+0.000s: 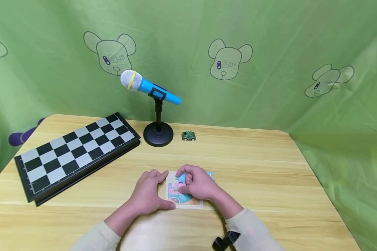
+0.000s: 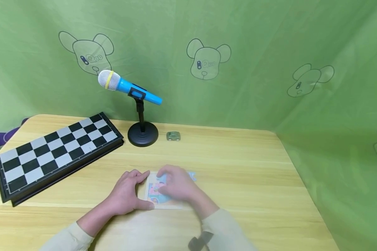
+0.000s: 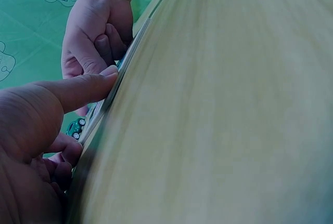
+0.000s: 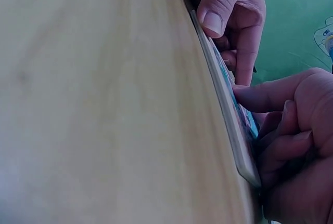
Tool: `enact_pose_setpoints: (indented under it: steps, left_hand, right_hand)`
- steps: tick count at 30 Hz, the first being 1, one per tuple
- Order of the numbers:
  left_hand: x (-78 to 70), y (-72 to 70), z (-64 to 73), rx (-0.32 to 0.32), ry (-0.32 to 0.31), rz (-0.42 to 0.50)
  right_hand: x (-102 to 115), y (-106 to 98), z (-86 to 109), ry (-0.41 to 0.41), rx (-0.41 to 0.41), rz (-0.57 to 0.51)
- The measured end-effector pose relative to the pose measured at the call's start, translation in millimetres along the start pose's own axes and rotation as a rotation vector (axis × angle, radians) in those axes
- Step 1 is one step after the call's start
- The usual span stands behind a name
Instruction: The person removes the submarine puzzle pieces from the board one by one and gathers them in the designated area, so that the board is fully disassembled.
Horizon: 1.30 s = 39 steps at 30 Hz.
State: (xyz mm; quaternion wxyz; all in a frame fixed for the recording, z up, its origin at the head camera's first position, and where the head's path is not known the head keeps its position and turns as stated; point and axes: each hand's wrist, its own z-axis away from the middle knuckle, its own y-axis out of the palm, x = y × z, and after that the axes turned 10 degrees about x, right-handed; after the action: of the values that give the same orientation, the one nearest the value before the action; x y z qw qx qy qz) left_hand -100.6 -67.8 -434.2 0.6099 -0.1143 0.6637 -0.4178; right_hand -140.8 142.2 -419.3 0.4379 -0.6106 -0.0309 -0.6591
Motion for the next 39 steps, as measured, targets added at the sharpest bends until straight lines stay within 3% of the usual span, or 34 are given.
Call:
enact_pose_setpoints:
  steps: [17,28,39]
  left_hand:
    - [-0.1,0.2,-0.7,0.001,0.003,-0.017]
    - [-0.9,-0.3,0.3,-0.001,0.0,0.005]
    - [-1.5,-1.0,0.8,-0.011,0.014,0.005]
  right_hand:
    - [1,2,4.4,-0.062,-0.082,-0.021]
    - [4,-10,9.6,0.051,-0.083,0.102]
    - [3,-12,9.0,0.098,-0.056,0.121]
